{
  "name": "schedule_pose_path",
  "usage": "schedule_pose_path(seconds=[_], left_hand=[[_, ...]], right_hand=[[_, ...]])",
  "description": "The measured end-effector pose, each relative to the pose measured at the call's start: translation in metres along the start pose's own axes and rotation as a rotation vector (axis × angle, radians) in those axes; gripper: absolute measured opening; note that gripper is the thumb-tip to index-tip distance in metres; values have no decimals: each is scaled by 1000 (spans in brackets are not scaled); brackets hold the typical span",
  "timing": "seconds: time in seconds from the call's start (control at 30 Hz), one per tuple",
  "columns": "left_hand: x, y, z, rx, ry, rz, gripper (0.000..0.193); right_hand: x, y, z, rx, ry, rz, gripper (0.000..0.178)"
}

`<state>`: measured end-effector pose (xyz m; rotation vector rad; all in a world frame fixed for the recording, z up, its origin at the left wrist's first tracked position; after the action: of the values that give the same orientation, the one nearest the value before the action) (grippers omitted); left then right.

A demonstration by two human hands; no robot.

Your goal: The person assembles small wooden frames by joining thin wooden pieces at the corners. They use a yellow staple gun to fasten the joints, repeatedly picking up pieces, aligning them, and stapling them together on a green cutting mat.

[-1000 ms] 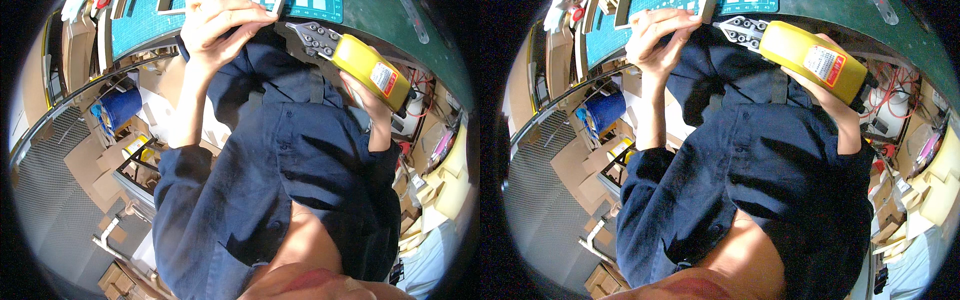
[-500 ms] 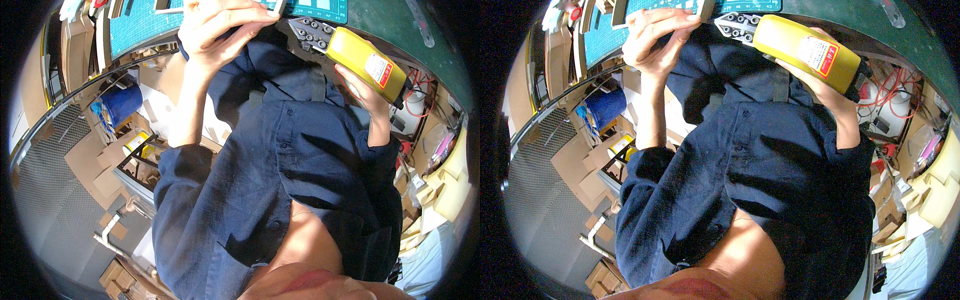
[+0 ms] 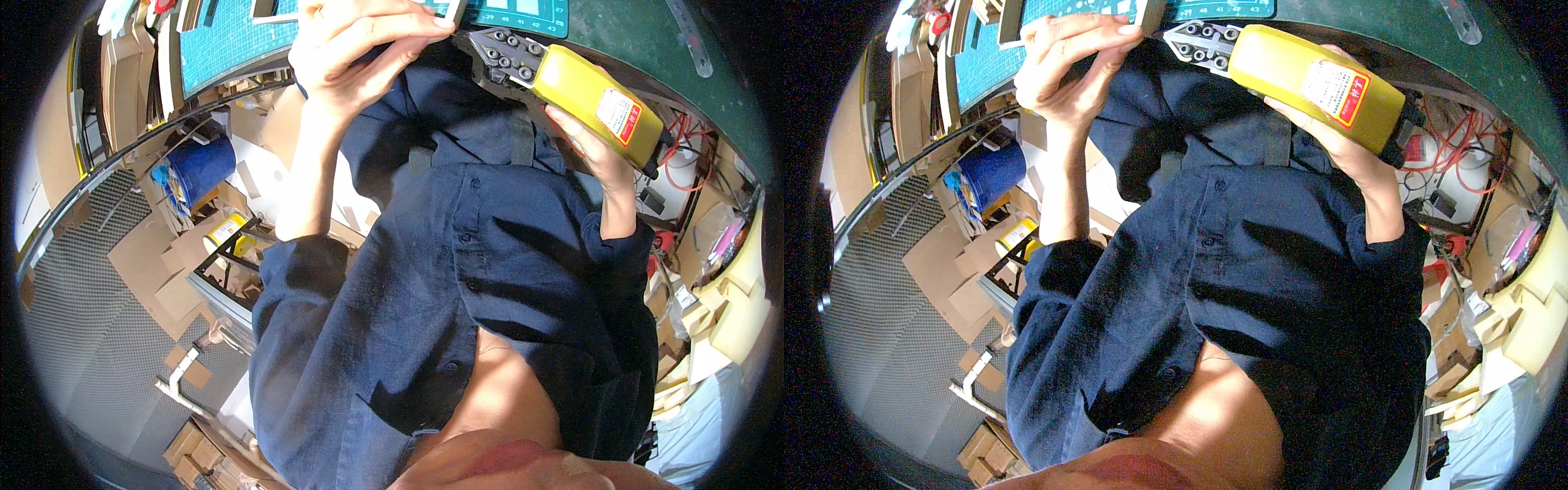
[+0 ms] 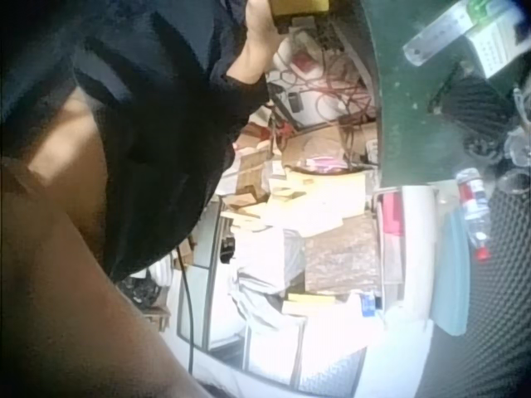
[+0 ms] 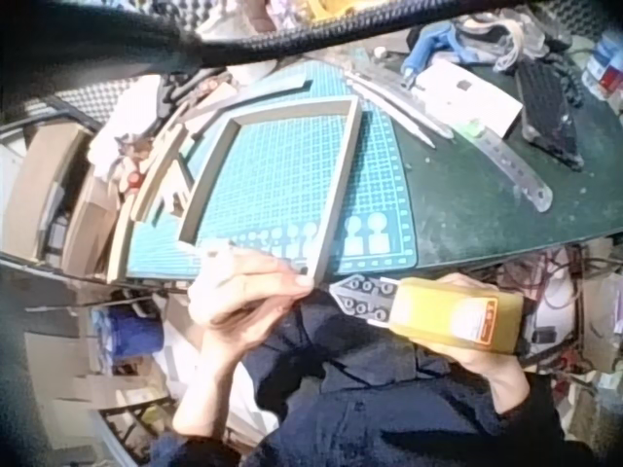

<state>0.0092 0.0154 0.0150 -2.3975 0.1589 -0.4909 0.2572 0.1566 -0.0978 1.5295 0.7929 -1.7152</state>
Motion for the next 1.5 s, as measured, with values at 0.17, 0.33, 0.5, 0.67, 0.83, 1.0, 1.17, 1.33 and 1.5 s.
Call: schedule_pose_path(seconds=[0.17, 0.33, 0.5, 0.67, 0.83, 1.0, 1.17, 1.33, 1.5], left_hand=[[2, 0, -1, -6, -27, -25, 25], [1, 2, 0, 13, -42, 2, 24], [-2, 2, 0, 12, -16, 1, 24], [0, 2, -1, 6, -32, -2, 25], [-3, 4, 1, 35, 16, 4, 20], [8, -8, -1, 31, 43, -8, 20], [2, -2, 0, 1, 19, 4, 21], [-2, -2, 2, 34, 122, 1, 25], [-3, -4, 4, 79, 176, 8, 27]], right_hand=[[8, 1, -2, -10, -63, -105, 60], [5, -3, -4, -82, -29, -68, 59], [-2, -3, 3, -71, -70, -77, 55], [3, -1, 5, 7, -136, -93, 53], [6, 1, 6, 23, -160, -59, 41], [4, 1, 10, 35, -105, -132, 37], [-5, 1, 6, -56, 179, -35, 63], [-12, -1, 5, -84, 320, -185, 59], [-12, 1, 4, -107, 486, -361, 49]])
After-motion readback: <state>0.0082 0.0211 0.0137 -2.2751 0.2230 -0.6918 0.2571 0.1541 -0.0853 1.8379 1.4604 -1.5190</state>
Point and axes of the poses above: each hand's wrist, its own y-axis away from the middle knuckle, its own z-axis out of the palm, x = y × z, the point moved 3 cm from there along -y, towards the middle knuckle
